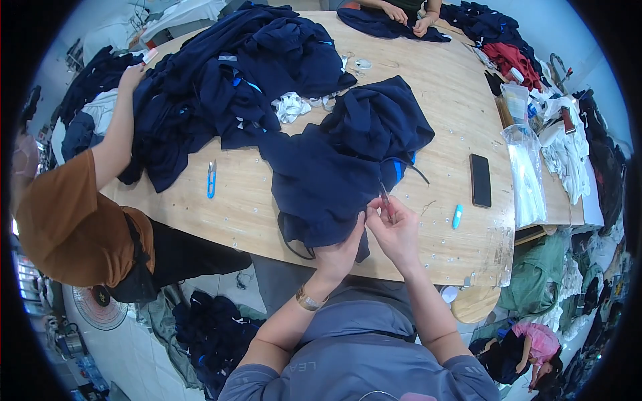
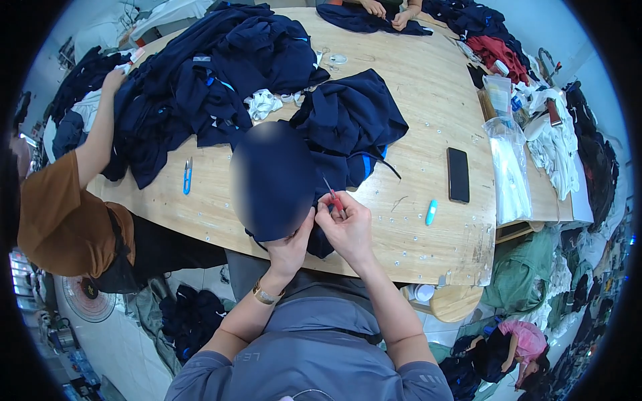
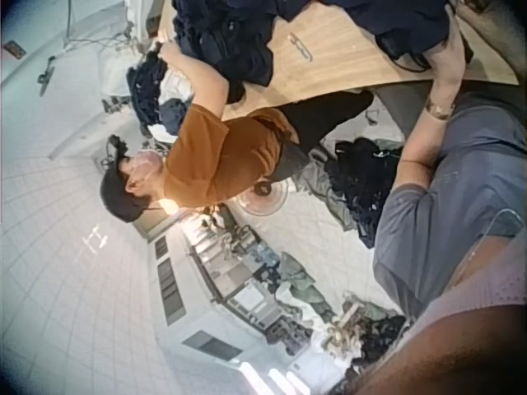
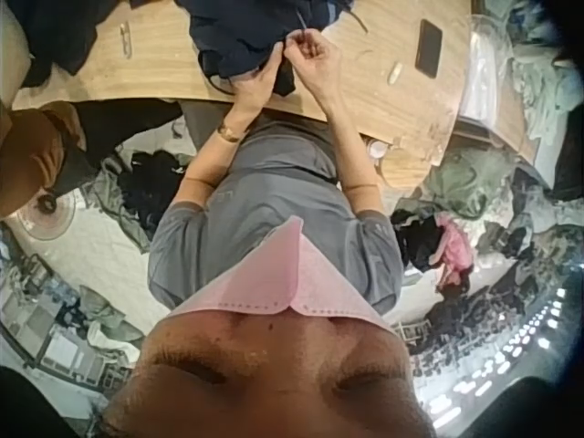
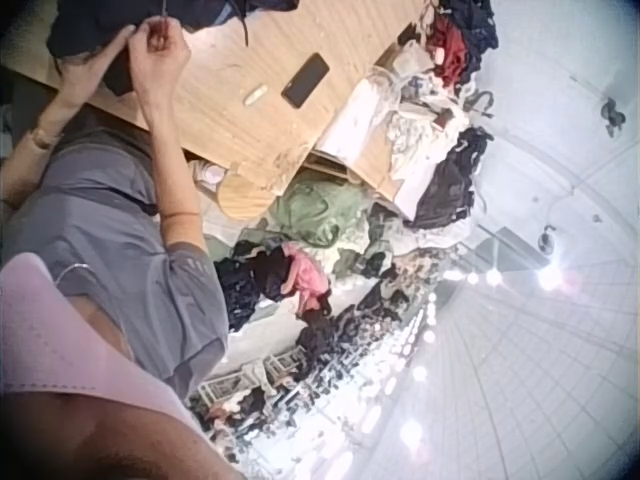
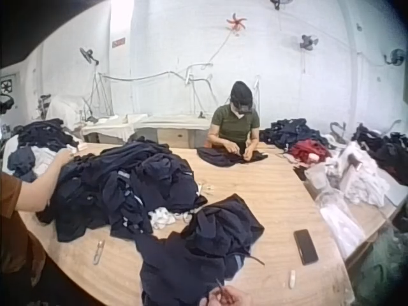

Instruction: Trimming loose threads from garments using snips in a factory setting.

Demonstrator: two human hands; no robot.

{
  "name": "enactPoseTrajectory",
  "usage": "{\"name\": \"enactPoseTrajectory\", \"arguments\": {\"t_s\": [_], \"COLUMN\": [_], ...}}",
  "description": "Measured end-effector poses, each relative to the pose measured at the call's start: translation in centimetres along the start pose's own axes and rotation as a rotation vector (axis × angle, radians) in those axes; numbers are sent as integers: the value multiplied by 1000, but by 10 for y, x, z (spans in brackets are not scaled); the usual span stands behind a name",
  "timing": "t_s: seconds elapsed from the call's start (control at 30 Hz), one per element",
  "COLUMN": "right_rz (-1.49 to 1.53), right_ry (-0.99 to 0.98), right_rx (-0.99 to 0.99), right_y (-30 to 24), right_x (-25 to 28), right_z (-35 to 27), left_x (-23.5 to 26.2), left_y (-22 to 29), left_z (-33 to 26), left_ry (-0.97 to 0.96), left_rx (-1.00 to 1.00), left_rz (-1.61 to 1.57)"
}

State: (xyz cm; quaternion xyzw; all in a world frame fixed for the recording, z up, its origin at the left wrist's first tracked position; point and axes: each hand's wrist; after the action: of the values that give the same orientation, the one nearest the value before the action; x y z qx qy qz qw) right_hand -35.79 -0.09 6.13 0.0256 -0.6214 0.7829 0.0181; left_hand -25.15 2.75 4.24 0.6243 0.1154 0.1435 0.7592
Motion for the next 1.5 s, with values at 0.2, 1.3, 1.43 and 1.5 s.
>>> {"name": "enactPoseTrajectory", "arguments": {"t_s": [0.2, 1.3, 1.43, 1.5], "right_rz": [21, -847, -863, -872], "right_ry": [25, -138, -137, -139], "right_rx": [-26, 599, 600, 597], "right_y": [-1, 3, 3, 3], "right_x": [-3, 23, 23, 23], "right_z": [-4, -1, -2, -2], "left_x": [-6, 10, 8, 9], "left_y": [10, 6, 7, 5], "left_z": [-3, 16, 15, 15], "left_ry": [156, -23, -5, -20], "left_rx": [-241, 367, 345, 352], "left_rz": [252, -477, -492, -473]}}
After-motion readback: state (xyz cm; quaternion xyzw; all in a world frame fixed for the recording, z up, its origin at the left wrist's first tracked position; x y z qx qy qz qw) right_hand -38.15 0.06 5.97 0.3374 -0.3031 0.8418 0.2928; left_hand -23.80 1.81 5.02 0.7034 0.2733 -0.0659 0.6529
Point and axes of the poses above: each hand's wrist, its own z-axis towards the middle knuckle, its own x-axis out of the back of the hand, y = z × x, and after that the axes turned 9 degrees about x, right-handed
